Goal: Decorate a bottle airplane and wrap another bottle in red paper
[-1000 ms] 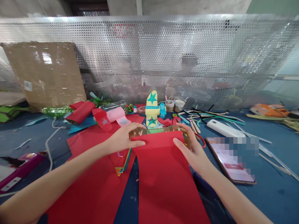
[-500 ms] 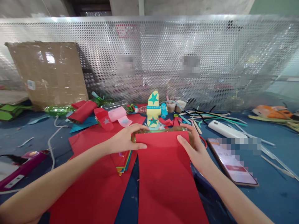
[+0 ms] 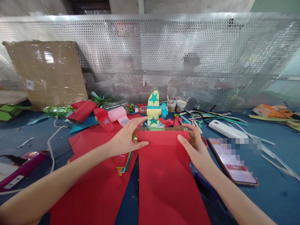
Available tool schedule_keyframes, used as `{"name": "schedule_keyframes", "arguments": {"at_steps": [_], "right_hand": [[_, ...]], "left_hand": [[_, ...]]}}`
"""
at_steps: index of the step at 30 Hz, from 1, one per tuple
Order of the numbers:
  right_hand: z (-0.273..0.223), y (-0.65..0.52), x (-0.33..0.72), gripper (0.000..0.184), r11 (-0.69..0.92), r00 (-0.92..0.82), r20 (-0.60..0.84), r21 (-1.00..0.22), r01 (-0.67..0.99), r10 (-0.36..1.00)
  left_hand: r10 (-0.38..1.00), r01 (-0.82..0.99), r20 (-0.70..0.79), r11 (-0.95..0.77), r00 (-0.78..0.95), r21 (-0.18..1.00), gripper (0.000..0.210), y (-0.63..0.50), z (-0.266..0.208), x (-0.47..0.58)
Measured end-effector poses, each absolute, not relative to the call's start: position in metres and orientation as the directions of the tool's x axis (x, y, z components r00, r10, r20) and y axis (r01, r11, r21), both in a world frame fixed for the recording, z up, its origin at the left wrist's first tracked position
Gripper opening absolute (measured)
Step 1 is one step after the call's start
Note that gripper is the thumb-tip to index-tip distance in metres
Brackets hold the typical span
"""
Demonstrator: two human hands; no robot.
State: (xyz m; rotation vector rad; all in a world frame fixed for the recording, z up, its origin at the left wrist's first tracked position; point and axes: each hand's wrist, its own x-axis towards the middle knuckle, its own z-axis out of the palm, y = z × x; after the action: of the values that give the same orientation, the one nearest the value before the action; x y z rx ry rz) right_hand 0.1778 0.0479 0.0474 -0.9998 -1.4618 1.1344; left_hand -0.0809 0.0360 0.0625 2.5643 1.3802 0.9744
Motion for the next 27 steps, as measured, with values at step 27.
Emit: {"name": "schedule_keyframes", "arguments": {"at_steps": [27], "right_hand": [[0.046, 0.041, 0.172, 0.043, 0.254, -0.220, 0.230, -0.963, 0.087, 0.948]], "left_hand": [[0.824, 0.833, 0.298, -0.536, 0.481, 0.136, 0.083, 0.026, 0.053, -0.068]]}}
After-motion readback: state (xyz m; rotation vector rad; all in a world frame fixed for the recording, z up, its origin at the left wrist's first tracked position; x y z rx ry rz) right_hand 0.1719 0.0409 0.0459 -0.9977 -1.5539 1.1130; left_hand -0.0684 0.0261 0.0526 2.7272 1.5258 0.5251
